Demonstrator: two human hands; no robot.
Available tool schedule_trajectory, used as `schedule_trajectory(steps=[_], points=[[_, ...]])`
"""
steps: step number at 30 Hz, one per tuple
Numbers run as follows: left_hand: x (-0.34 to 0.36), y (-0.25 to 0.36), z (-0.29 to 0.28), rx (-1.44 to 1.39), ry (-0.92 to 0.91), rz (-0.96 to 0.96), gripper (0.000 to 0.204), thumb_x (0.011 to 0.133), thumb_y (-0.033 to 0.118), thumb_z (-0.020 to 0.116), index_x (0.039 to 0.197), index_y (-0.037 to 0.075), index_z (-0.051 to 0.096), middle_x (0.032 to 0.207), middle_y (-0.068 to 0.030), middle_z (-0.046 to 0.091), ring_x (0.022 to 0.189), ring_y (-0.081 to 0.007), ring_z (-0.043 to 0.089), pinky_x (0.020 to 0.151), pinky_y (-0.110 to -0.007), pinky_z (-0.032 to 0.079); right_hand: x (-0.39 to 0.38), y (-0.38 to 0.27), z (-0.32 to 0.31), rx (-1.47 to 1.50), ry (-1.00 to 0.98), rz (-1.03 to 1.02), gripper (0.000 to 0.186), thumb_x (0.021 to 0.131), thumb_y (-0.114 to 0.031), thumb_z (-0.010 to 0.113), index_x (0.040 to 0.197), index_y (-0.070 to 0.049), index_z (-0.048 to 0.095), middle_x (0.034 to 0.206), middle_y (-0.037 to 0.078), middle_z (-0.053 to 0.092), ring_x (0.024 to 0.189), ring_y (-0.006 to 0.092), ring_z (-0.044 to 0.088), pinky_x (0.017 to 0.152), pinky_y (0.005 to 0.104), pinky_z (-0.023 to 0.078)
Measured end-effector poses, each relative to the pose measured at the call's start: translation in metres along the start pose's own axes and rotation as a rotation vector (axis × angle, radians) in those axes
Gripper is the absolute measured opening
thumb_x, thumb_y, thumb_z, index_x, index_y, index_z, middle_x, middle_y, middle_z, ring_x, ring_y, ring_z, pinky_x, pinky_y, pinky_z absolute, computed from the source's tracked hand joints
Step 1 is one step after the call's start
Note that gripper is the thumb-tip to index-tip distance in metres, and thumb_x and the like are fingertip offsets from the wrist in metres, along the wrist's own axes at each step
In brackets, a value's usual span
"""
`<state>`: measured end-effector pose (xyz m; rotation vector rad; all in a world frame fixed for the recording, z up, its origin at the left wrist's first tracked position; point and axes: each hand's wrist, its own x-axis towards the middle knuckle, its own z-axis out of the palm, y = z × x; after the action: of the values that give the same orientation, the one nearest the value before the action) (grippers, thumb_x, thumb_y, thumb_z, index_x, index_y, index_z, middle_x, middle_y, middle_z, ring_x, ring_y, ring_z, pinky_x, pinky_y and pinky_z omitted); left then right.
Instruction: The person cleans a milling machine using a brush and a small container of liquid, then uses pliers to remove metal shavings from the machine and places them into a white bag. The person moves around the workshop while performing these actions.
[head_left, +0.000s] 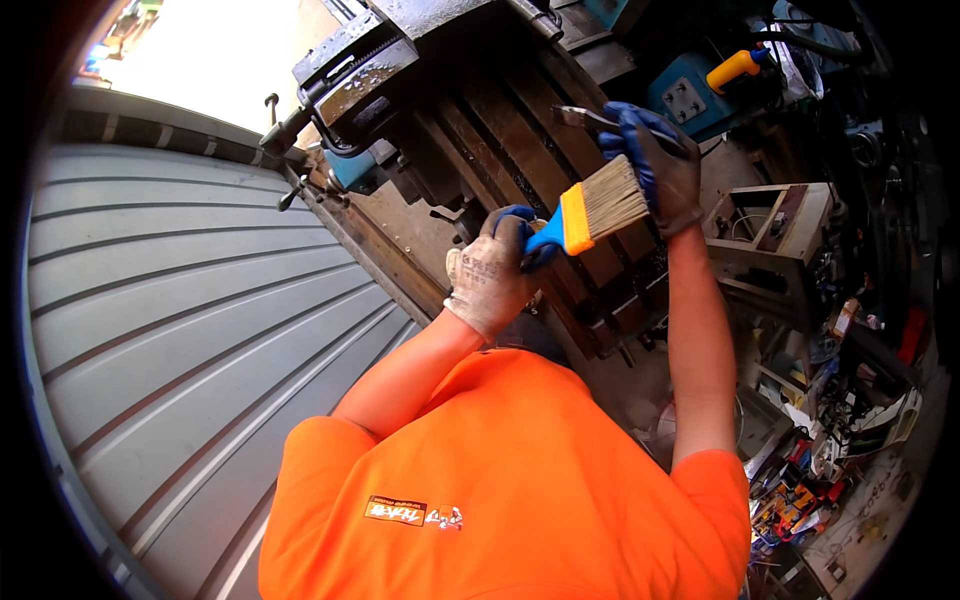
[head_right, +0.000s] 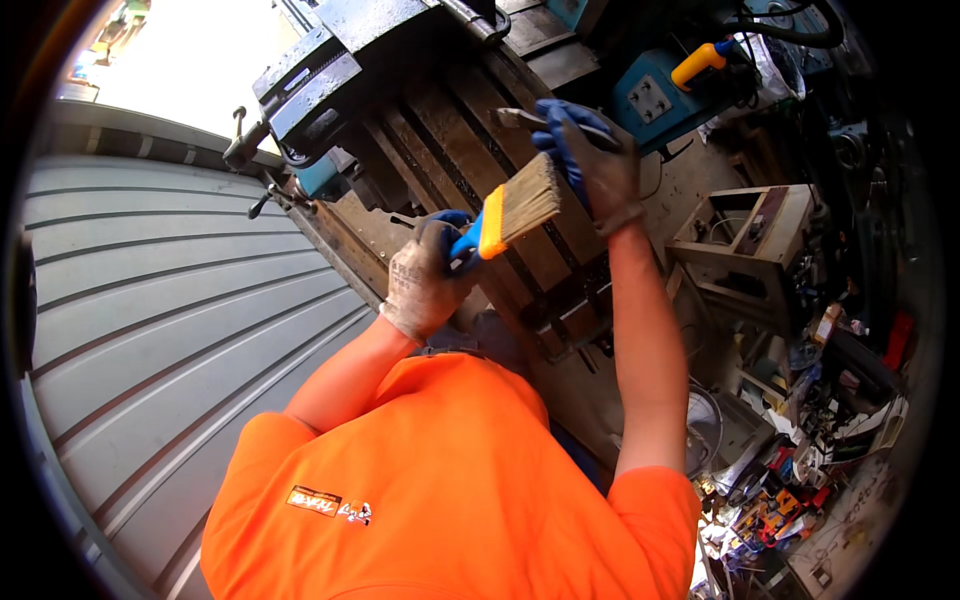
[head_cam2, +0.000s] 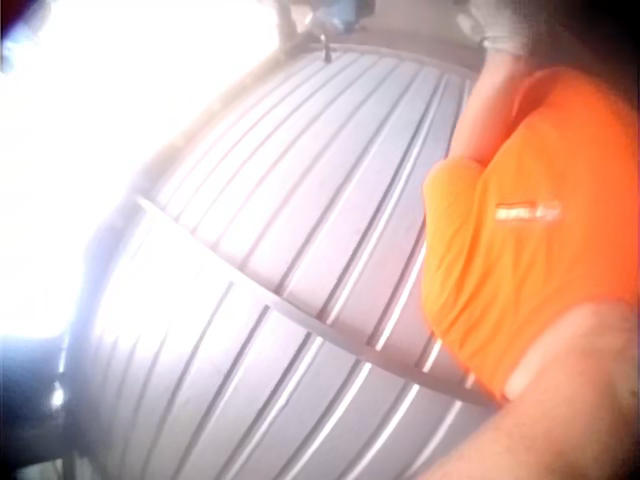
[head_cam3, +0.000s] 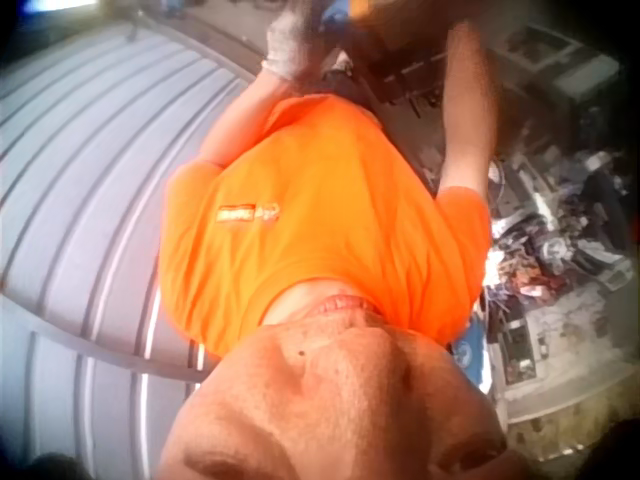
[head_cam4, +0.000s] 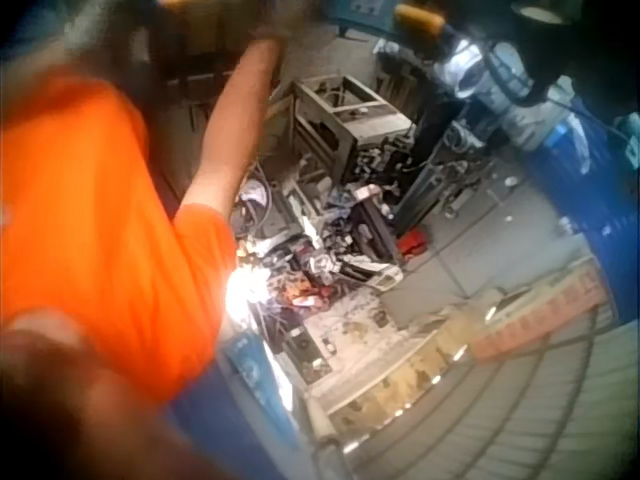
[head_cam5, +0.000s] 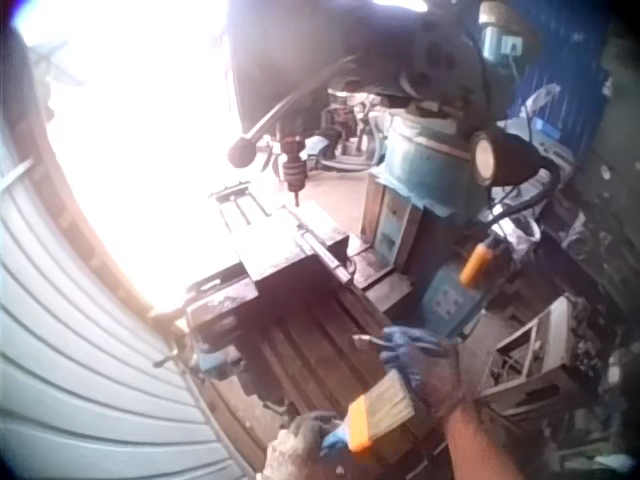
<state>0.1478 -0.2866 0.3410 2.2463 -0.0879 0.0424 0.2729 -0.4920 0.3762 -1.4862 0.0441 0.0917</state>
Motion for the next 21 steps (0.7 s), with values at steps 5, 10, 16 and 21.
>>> schedule_trajectory(steps=[5, 10, 16, 21], points=[[-0.016, -0.028, -0.038, -0.023, 0.212, -0.031, 0.031, 0.077, 0.012, 0.082, 0.099, 0.003, 0.062, 0.096, -0.0139, 0.068, 0.074, -0.0258, 0.067, 0.068, -0.034, 0.053, 0.057, 0.023, 0.065, -0.468, -0.053, -0.204, 0.037, 0.09, -0.034, 0.068, 0.113, -0.005, 0.071, 0.091, 0.009, 0.075, 0.087, 0.0169, 0.072, 0.078, 0.0305, 0.056], [-0.027, -0.047, -0.056, -0.095, 0.308, -0.105, 0.037, 0.08, 0.014, 0.082, 0.11, 0.003, 0.062, 0.084, -0.0092, 0.067, 0.068, -0.0158, 0.064, 0.063, -0.03, 0.052, 0.086, 0.033, 0.093, -0.755, -0.037, -0.248, 0.044, 0.087, -0.038, 0.071, 0.114, -0.004, 0.07, 0.097, 0.015, 0.074, 0.089, 0.0242, 0.072, 0.082, 0.0318, 0.056], [-0.029, -0.054, -0.057, -0.099, 0.29, -0.131, 0.039, 0.08, 0.014, 0.083, 0.11, 0.002, 0.062, 0.075, -0.0048, 0.064, 0.062, -0.0095, 0.058, 0.057, -0.026, 0.048, 0.099, 0.046, 0.082, -0.981, -0.246, -0.387, 0.037, 0.086, -0.038, 0.067, 0.11, -0.01, 0.071, 0.104, 0.018, 0.071, 0.098, 0.0345, 0.068, 0.086, 0.041, 0.054], [-0.02, -0.053, -0.066, -0.11, 0.345, -0.085, 0.039, 0.08, 0.015, 0.083, 0.109, 0.002, 0.062, 0.072, -0.0024, 0.06, 0.061, -0.0068, 0.055, 0.057, -0.024, 0.047, 0.072, -0.006, 0.077, -1.322, -0.406, -0.204, 0.036, 0.089, -0.035, 0.066, 0.105, -0.004, 0.072, 0.102, 0.017, 0.072, 0.096, 0.0304, 0.07, 0.086, 0.0359, 0.055]])
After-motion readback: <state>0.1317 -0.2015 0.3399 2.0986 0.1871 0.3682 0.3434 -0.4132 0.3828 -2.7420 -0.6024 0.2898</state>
